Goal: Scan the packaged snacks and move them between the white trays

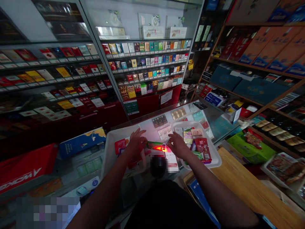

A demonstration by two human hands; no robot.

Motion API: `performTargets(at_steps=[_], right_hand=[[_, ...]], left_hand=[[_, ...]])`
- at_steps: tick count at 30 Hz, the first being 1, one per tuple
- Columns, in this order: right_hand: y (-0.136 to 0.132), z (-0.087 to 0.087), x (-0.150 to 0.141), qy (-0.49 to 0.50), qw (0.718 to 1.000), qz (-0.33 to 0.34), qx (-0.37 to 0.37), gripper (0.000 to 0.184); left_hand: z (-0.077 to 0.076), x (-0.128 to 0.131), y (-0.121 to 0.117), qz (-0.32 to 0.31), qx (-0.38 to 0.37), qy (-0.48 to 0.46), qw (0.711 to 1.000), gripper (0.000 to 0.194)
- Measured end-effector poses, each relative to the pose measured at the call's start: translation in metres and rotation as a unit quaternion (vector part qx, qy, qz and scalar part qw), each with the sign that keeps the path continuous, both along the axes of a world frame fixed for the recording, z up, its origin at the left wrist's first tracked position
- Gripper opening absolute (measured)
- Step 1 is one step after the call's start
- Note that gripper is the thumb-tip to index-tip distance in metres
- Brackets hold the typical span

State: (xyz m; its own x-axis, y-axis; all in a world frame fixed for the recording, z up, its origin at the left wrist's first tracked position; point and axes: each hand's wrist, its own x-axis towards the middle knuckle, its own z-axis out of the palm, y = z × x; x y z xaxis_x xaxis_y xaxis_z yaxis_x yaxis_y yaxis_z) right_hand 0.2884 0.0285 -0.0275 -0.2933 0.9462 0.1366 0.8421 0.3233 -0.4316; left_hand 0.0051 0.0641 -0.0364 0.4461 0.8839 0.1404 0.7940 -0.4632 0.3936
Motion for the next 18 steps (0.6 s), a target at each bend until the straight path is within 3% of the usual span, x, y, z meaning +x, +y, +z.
performTargets(at_steps=[5,10,14,18], right_hand=[[0.012,0.011,-0.045,-0.009,0.998,0.057,0.02,0.021],[0.022,0.009,-0.092,-0.049,0.99,0.129,0.022,0.021],[0.02,0.005,-0.122,-0.112,0.972,0.205,0.007,0.015],[0.01,0.004,-0.14,-0.138,0.966,0.219,0.001,0.021]], left_hand=[[0.012,-0.046,-0.012,0.07,-0.007,0.02,0.997,0.027],[0.02,-0.087,-0.037,0.136,-0.014,0.08,0.987,0.03],[0.027,-0.105,-0.062,0.185,-0.035,0.117,0.975,0.028],[0.026,-0.114,-0.081,0.207,-0.071,0.142,0.965,0.027]])
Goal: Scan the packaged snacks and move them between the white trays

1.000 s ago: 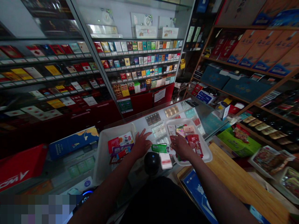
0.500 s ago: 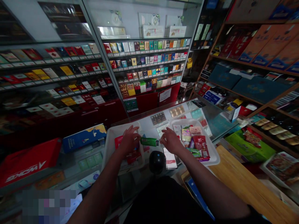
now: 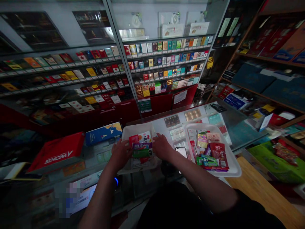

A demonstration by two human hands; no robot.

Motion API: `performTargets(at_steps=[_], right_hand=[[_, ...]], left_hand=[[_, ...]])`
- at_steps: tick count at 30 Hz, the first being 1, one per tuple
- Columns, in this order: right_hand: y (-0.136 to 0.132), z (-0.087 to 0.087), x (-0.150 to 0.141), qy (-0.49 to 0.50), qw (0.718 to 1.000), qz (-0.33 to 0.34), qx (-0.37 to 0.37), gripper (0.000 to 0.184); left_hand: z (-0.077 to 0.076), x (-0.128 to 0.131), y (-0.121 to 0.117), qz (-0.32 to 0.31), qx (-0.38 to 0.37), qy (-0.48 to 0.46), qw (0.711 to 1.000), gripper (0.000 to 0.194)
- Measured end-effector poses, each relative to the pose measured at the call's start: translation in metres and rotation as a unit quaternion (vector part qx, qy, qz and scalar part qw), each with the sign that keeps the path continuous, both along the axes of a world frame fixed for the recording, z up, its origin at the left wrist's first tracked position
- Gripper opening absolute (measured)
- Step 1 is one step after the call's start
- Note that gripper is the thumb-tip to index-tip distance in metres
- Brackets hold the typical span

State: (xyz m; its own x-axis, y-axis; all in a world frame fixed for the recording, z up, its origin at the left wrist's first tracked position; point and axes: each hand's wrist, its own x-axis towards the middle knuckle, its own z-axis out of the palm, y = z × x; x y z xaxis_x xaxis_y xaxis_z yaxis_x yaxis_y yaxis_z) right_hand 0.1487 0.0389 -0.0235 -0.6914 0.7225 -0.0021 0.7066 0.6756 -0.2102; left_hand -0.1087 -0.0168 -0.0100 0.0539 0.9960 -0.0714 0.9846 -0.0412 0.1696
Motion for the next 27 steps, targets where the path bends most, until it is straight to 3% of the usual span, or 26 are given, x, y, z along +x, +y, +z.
performTargets(at_steps=[11,17,22,27], right_hand=[[-0.014,0.006,-0.014,-0.004,1.0,0.023,-0.003,0.029],[-0.026,0.013,0.003,0.027,1.0,0.0,0.015,0.032],[-0.033,0.019,0.03,0.049,0.998,-0.03,0.023,0.031],[-0.04,0.025,0.073,0.072,0.995,-0.067,0.007,0.032]], left_hand=[[-0.014,-0.016,-0.013,0.02,-0.068,0.078,0.994,0.034],[-0.02,-0.016,-0.013,0.051,-0.029,0.112,0.992,0.04],[-0.022,0.006,-0.008,0.034,-0.011,0.115,0.993,0.044],[-0.012,0.051,-0.003,-0.011,0.042,0.099,0.994,0.043]])
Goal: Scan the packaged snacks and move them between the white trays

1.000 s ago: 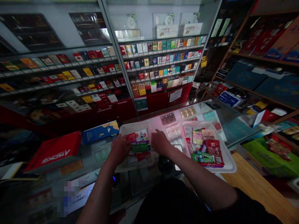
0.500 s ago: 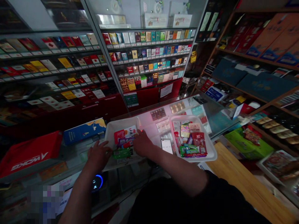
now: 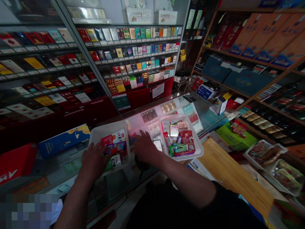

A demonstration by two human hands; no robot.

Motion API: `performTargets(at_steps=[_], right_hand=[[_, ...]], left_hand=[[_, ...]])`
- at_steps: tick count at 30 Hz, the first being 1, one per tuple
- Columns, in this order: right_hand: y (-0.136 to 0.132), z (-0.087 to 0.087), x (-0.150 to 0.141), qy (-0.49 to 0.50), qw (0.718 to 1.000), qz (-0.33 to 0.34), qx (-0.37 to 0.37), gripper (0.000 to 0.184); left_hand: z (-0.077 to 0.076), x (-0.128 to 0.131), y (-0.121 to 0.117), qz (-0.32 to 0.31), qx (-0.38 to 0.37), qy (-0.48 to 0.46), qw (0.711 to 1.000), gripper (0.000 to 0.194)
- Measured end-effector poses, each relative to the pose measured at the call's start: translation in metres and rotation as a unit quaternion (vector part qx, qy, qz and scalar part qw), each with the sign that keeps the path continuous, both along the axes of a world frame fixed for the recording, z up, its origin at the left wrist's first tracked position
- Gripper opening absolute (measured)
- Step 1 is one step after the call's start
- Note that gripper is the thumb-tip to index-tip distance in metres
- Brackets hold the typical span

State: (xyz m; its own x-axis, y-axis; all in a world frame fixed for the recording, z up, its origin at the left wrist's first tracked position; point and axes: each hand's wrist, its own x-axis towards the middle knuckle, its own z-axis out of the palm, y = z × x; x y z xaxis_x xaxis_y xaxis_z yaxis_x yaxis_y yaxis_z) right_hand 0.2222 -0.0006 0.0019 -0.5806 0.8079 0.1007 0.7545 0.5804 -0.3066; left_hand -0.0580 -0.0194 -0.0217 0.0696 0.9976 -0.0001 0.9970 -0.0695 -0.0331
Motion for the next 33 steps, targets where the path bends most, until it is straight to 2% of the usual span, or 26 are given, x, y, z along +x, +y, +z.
performTargets(at_steps=[5,10,16,22,27,31,33], right_hand=[[-0.011,-0.004,0.059,0.021,0.998,-0.065,-0.008,0.027],[-0.018,-0.017,0.116,0.015,0.993,-0.119,-0.01,0.023],[-0.02,-0.032,0.181,0.012,0.984,-0.175,-0.036,0.024],[-0.008,-0.044,0.242,0.006,0.969,-0.247,-0.017,0.024],[0.007,-0.056,0.278,-0.028,0.951,-0.307,-0.018,0.041],[0.017,-0.071,0.293,-0.036,0.95,-0.307,-0.039,0.054],[0.02,-0.079,0.296,-0.031,0.952,-0.302,-0.04,0.05]], left_hand=[[0.014,0.068,-0.001,-0.052,0.039,-0.074,0.995,0.037],[0.022,0.139,0.0,-0.098,0.068,-0.094,0.988,0.034],[0.02,0.21,0.0,-0.152,0.078,-0.123,0.978,0.028],[0.01,0.276,-0.006,-0.187,0.033,-0.146,0.971,0.03],[-0.001,0.318,-0.012,-0.197,-0.005,-0.153,0.968,0.032],[-0.009,0.336,-0.016,-0.193,-0.011,-0.147,0.97,0.031],[-0.012,0.341,-0.018,-0.192,-0.014,-0.144,0.971,0.031]])
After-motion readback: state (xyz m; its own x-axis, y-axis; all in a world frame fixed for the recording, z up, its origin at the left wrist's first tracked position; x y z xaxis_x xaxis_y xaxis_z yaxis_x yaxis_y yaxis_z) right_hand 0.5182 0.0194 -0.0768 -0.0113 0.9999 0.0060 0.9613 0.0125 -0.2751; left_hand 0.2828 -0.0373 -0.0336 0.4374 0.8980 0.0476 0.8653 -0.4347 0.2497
